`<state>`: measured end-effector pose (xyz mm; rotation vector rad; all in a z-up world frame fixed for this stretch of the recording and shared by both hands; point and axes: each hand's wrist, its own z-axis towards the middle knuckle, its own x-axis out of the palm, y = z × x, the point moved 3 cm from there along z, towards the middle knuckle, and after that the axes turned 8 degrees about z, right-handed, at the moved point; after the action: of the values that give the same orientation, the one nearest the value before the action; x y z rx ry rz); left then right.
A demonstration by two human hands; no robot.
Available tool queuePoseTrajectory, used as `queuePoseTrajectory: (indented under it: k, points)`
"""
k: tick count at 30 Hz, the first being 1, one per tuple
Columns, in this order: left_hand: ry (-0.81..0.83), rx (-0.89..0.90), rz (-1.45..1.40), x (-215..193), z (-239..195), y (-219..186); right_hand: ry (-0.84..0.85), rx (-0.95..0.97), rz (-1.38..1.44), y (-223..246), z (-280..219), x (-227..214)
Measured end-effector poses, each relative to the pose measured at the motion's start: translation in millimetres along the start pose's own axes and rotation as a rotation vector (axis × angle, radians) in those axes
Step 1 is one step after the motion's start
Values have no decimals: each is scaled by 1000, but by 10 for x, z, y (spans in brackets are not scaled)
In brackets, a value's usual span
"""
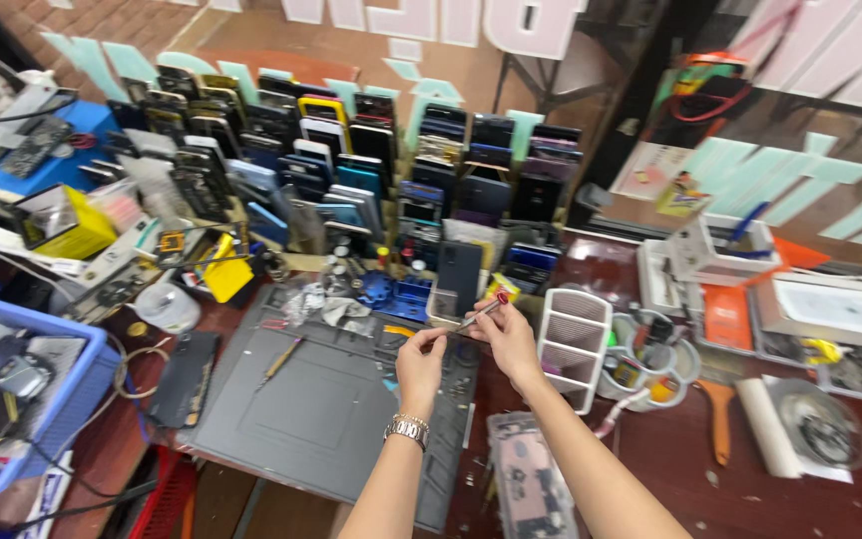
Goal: The person sorts small electronic components and wires from a pile on the workbench into a compartmentalized tray. They then organize various tools, including screwdrivers and pens, into a multi-compartment holder.
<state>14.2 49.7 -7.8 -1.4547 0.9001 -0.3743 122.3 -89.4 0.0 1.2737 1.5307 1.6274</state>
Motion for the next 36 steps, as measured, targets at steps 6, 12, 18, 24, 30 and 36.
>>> queuePoseTrajectory:
  k: [6,12,18,24,30,36]
  points:
    - [-34,-82,44,-664,532,281,-17,-77,-102,-125,495,912]
    - [276,-68,37,-702,1069,552,-149,-166,-432,-139,884,1534]
    - [429,-62,271,-592,1332,706,-251,-179,-661,-116,1012,1766]
    - [405,60,204,-535,1453,695,-257,-175,-676,-313,1105,1793]
    - [395,61,221,-538,1549,708,-197,-56,-820,-570,1203,1713]
    - [316,-5,237,-481,1354,566,-189,-126,-674,-549,991,1539]
